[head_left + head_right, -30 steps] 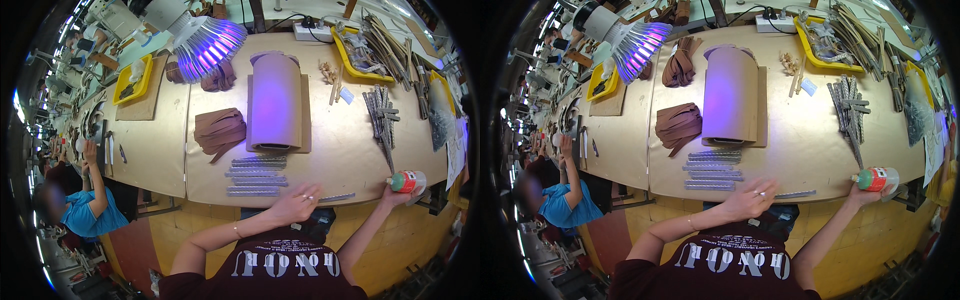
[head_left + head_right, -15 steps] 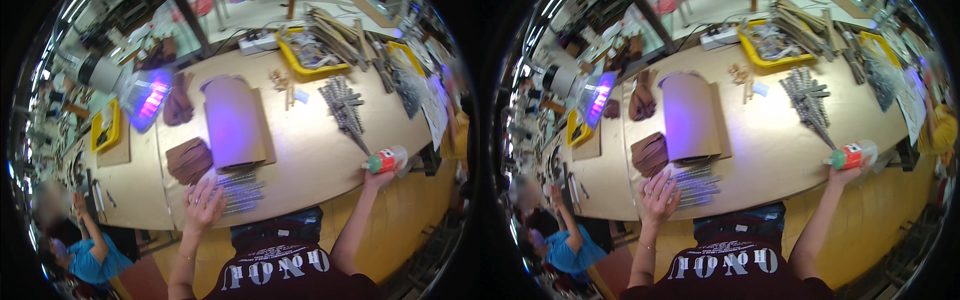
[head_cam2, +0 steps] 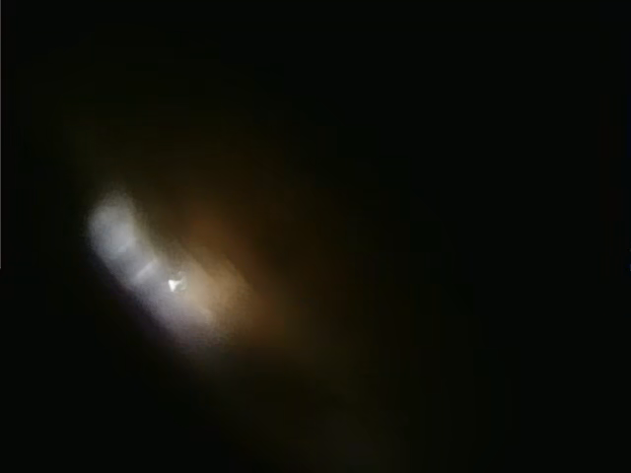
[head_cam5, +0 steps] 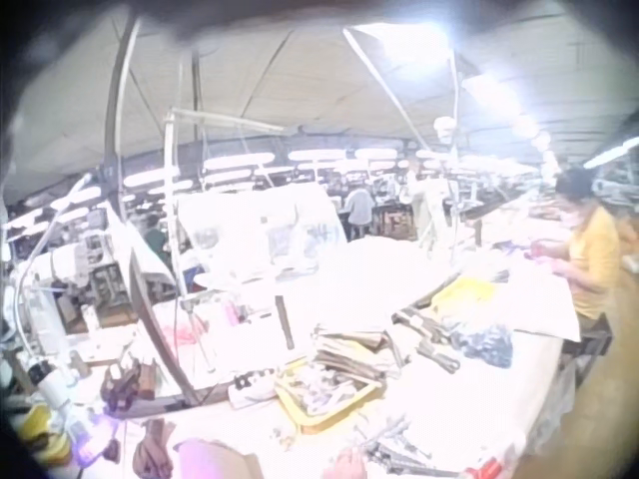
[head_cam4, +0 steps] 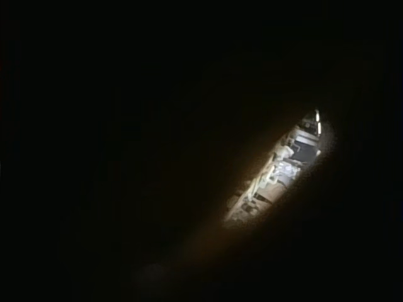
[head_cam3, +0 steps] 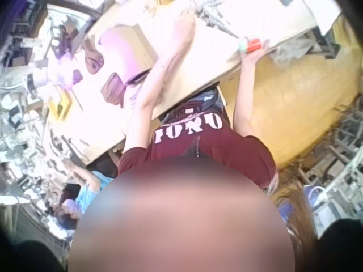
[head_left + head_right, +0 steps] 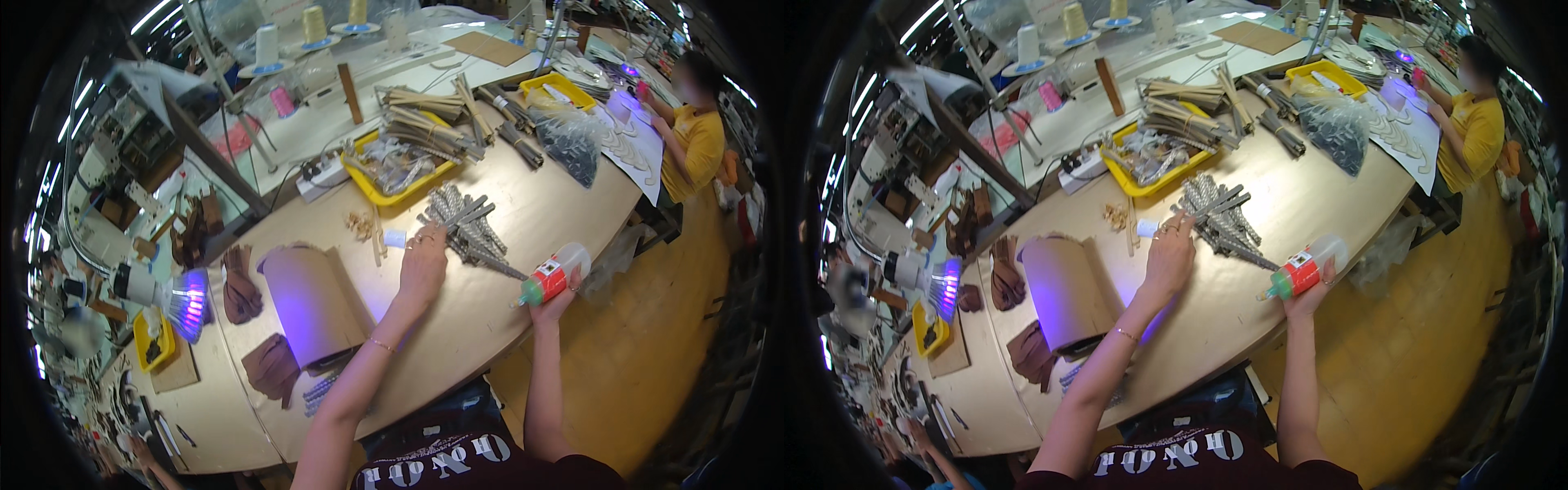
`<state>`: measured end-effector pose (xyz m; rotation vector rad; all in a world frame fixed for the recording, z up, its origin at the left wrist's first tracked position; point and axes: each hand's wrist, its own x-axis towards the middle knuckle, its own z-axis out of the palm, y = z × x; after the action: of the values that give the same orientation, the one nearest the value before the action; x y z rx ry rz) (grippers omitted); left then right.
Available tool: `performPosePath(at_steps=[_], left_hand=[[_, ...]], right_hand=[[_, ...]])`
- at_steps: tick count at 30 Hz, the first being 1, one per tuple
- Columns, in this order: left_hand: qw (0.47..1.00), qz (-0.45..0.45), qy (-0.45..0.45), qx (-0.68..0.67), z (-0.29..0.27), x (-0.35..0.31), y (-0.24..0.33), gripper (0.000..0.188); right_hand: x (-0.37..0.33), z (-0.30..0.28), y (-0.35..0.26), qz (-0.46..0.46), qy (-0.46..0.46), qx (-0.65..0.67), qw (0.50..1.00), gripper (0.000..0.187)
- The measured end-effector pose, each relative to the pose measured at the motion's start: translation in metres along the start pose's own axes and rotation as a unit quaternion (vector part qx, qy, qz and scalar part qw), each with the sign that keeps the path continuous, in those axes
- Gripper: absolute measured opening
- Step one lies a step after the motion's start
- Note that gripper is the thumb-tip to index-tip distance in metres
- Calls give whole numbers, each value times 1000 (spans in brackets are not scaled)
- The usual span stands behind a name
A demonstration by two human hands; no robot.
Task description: The person picks up silver decorative strips from a table, applies glue from a bottle along their length, and places them in a neat stack. The person repeats this process for multiple strips.
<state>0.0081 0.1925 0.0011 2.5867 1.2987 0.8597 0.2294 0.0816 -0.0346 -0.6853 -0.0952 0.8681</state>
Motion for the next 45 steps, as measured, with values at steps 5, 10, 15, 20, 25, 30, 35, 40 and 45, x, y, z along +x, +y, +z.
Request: performPosePath(at_steps=[5,10,15,20,25,30,35,40,45], left_hand=[[997,-25,-76,-12,15,32,-13,33],[992,37,88,82,1,23,-11,25],[983,-30,157,89,-46,-49,13,24],[996,-10,35,80,-64,-150,54,21],[994,-50,-31,87,-51,-194,78,33],[995,-48,-75,46,-45,-205,102,52],[984,-89,-146,45,-38,-210,102,64],[986,-67,-152,28,-33,-216,96,66],[987,-59,-142,33,-31,-217,95,66]], right_hand=[[1,-1,2,0,-25,6,1000,55],[2,-2,3,18,-29,34,999,55],[2,-3,2,8,-29,14,999,55],[5,-8,2,11,-42,32,999,54],[-5,-11,13,-48,-19,-63,997,56],[-32,5,12,-234,-70,-272,931,52],[-50,24,-8,-306,-153,-474,811,53],[-53,30,2,-338,-167,-524,763,55],[-52,30,6,-347,-170,-524,759,57]])
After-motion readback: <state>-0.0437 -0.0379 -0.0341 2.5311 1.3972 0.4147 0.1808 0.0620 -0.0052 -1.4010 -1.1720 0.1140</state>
